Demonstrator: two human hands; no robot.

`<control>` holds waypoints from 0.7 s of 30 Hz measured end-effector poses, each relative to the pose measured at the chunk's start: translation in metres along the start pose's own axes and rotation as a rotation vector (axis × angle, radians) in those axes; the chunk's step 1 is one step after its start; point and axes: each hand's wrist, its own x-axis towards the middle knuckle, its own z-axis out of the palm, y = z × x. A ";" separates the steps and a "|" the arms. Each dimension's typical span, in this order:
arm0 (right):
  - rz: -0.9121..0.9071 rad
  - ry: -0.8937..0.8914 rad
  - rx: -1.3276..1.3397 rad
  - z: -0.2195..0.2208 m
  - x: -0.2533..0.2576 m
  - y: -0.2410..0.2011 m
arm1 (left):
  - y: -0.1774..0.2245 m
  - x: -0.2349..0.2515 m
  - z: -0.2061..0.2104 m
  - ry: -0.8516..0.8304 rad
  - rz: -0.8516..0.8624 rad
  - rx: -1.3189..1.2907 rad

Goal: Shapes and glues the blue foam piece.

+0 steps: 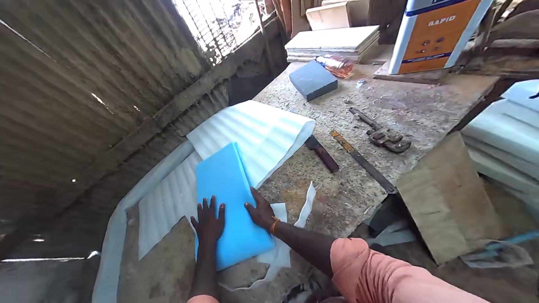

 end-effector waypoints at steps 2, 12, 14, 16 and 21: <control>-0.053 0.014 -0.005 -0.001 -0.005 -0.009 | -0.003 0.002 -0.011 0.072 -0.166 -0.069; 0.072 0.011 0.002 -0.004 0.008 0.000 | -0.026 0.028 0.004 -0.112 -0.368 -0.217; 0.099 -0.016 -0.006 -0.006 0.011 -0.001 | -0.027 0.028 0.008 -0.123 -0.383 -0.214; 0.113 -0.049 -0.036 -0.009 0.012 -0.005 | -0.025 0.027 0.008 -0.114 -0.400 -0.202; 0.093 -0.080 -0.069 -0.010 0.013 -0.002 | -0.021 0.019 0.008 0.023 -0.421 -0.210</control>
